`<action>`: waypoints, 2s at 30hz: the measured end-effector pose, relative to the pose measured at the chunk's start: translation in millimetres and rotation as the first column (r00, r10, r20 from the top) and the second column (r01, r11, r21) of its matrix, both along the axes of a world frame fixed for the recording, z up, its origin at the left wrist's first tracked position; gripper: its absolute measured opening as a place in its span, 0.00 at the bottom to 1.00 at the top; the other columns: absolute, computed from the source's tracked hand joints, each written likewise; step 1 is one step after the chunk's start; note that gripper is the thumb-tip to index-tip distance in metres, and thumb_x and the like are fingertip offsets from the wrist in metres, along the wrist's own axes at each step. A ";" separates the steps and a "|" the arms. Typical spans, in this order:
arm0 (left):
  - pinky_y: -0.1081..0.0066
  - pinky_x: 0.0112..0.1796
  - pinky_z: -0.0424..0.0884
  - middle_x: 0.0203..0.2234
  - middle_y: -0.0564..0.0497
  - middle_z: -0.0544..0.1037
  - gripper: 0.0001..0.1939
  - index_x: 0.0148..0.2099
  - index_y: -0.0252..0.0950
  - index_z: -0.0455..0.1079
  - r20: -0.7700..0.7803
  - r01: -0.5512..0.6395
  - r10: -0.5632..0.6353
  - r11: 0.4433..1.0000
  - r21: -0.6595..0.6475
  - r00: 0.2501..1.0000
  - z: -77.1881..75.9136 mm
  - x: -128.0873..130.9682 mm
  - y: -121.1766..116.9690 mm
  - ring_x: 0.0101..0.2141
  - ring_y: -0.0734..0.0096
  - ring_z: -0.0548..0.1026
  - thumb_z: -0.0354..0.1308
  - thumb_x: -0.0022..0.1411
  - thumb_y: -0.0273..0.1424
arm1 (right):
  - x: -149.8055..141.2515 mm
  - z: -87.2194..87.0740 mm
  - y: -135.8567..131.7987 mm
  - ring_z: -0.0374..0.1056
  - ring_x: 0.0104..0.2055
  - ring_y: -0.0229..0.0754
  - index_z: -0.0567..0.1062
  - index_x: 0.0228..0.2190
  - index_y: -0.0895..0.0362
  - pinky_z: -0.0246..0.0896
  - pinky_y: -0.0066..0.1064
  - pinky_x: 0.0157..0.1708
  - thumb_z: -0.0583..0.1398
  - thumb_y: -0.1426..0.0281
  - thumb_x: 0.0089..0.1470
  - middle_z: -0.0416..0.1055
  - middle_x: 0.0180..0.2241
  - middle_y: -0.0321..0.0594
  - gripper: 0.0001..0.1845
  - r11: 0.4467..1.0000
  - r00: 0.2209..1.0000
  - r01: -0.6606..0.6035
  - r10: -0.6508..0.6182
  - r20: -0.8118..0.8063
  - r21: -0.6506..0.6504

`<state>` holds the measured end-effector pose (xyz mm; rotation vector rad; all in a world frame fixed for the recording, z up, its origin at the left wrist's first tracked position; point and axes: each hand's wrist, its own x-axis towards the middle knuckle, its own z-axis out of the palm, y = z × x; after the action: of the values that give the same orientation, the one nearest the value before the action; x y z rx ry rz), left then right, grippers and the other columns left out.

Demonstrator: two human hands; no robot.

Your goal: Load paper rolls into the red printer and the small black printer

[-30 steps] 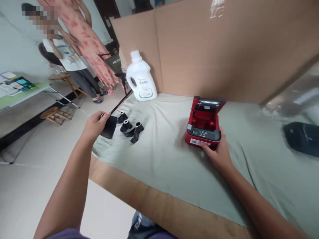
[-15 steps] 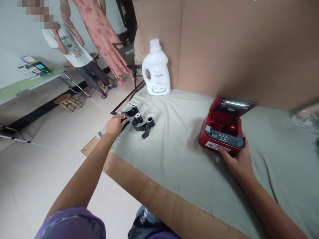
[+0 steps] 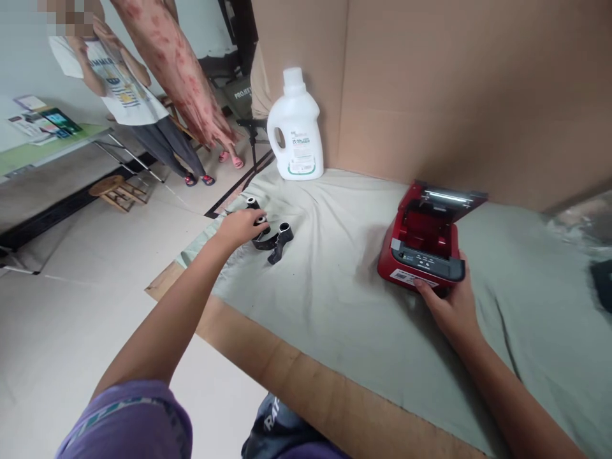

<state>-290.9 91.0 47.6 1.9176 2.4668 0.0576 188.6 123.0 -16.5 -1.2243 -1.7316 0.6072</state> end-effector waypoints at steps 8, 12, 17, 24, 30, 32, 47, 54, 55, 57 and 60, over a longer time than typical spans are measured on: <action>0.65 0.39 0.67 0.40 0.42 0.80 0.17 0.50 0.36 0.72 -0.014 -0.187 0.196 0.953 0.237 0.981 34.8 27.1 -12.2 0.41 0.52 0.77 0.58 0.63 0.40 | 15.0 16.7 -5.9 0.63 0.60 0.65 0.58 0.68 0.53 0.67 0.57 0.51 0.72 0.56 0.44 0.57 0.64 0.58 0.55 0.924 0.992 0.112 -0.128 0.019 0.366; 0.66 0.39 0.67 0.41 0.44 0.78 0.14 0.50 0.36 0.68 0.008 -0.013 0.010 0.848 0.529 1.000 62.4 107.6 -24.8 0.39 0.59 0.76 0.59 0.62 0.33 | -3.7 87.1 -23.4 0.72 0.49 0.52 0.78 0.44 0.50 0.67 0.48 0.52 0.63 0.62 0.60 0.76 0.44 0.44 0.12 0.939 1.000 -0.028 0.022 0.020 0.343; 0.66 0.38 0.66 0.36 0.46 0.76 0.05 0.43 0.37 0.68 -0.122 0.432 -0.464 0.652 0.623 0.877 65.6 243.8 -15.1 0.38 0.62 0.74 0.56 0.67 0.33 | -45.0 149.8 -13.4 0.74 0.46 0.48 0.79 0.45 0.51 0.70 0.38 0.42 0.59 0.57 0.62 0.79 0.44 0.41 0.16 0.925 0.941 -0.303 0.252 -0.227 -0.228; 0.61 0.44 0.67 0.43 0.44 0.77 0.07 0.45 0.37 0.68 0.052 0.411 -0.612 0.589 0.696 0.789 49.1 318.8 12.5 0.45 0.58 0.73 0.58 0.66 0.33 | -33.9 146.6 35.4 0.73 0.42 0.47 0.80 0.45 0.53 0.67 0.34 0.34 0.64 0.62 0.52 0.78 0.40 0.41 0.18 0.817 0.877 -0.363 0.137 -0.460 -0.449; 0.58 0.50 0.69 0.48 0.42 0.78 0.24 0.59 0.37 0.61 0.582 0.142 -0.537 0.798 0.586 0.612 35.1 312.9 22.2 0.50 0.57 0.75 0.61 0.64 0.35 | 2.6 138.1 58.1 0.71 0.38 0.44 0.77 0.51 0.52 0.68 0.35 0.35 0.68 0.68 0.44 0.76 0.39 0.39 0.29 0.777 0.869 -0.449 0.266 -0.418 -0.441; 0.65 0.42 0.72 0.39 0.48 0.80 0.26 0.63 0.38 0.58 0.768 0.132 -0.459 0.883 0.451 0.446 32.4 310.7 21.8 0.39 0.64 0.79 0.59 0.66 0.34 | 7.7 135.9 63.8 0.72 0.41 0.46 0.77 0.50 0.51 0.69 0.37 0.39 0.67 0.69 0.45 0.77 0.42 0.40 0.27 0.815 0.890 -0.423 0.289 -0.354 -0.396; 0.70 0.28 0.69 0.27 0.54 0.76 0.26 0.64 0.40 0.64 0.916 0.445 -0.177 0.895 -0.003 0.361 39.0 294.5 1.6 0.21 0.71 0.73 0.58 0.65 0.33 | -22.2 95.7 80.4 0.72 0.51 0.51 0.79 0.44 0.53 0.59 0.40 0.50 0.57 0.78 0.54 0.79 0.49 0.42 0.18 0.954 0.822 -0.148 0.265 0.504 -0.261; 0.73 0.26 0.65 0.24 0.55 0.76 0.28 0.65 0.38 0.65 0.964 0.462 -0.056 0.884 -0.073 0.260 43.0 281.6 14.3 0.19 0.76 0.70 0.62 0.64 0.34 | -25.1 96.3 81.0 0.71 0.52 0.55 0.79 0.46 0.53 0.51 0.46 0.53 0.57 0.77 0.53 0.79 0.49 0.44 0.20 0.963 0.745 -0.057 0.217 0.631 -0.264; 0.74 0.25 0.64 0.24 0.54 0.77 0.28 0.65 0.37 0.64 0.969 0.463 -0.035 0.882 -0.085 0.243 43.8 281.6 15.3 0.19 0.76 0.69 0.61 0.64 0.33 | -26.1 95.3 81.1 0.72 0.51 0.55 0.79 0.45 0.53 0.50 0.46 0.53 0.58 0.77 0.53 0.80 0.49 0.44 0.20 0.960 0.730 -0.058 0.229 0.644 -0.275; 0.74 0.24 0.63 0.25 0.52 0.79 0.29 0.66 0.36 0.62 0.974 0.461 -0.005 0.881 -0.104 0.228 45.0 282.2 16.9 0.18 0.77 0.68 0.60 0.65 0.32 | -28.9 93.0 81.3 0.72 0.51 0.55 0.80 0.44 0.52 0.49 0.47 0.53 0.58 0.77 0.52 0.80 0.47 0.44 0.19 0.954 0.709 -0.046 0.240 0.663 -0.296; 0.75 0.23 0.62 0.24 0.52 0.80 0.28 0.67 0.35 0.62 0.974 0.457 0.013 0.881 -0.119 0.227 45.7 283.2 18.3 0.17 0.78 0.66 0.59 0.66 0.31 | -31.5 93.3 80.7 0.72 0.51 0.54 0.81 0.42 0.52 0.48 0.50 0.54 0.58 0.77 0.51 0.81 0.46 0.42 0.19 0.947 0.708 -0.019 0.238 0.664 -0.320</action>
<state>-7.7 109.3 93.3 1.3143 1.1745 0.5318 157.1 203.7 76.8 -1.6992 -2.4463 0.5229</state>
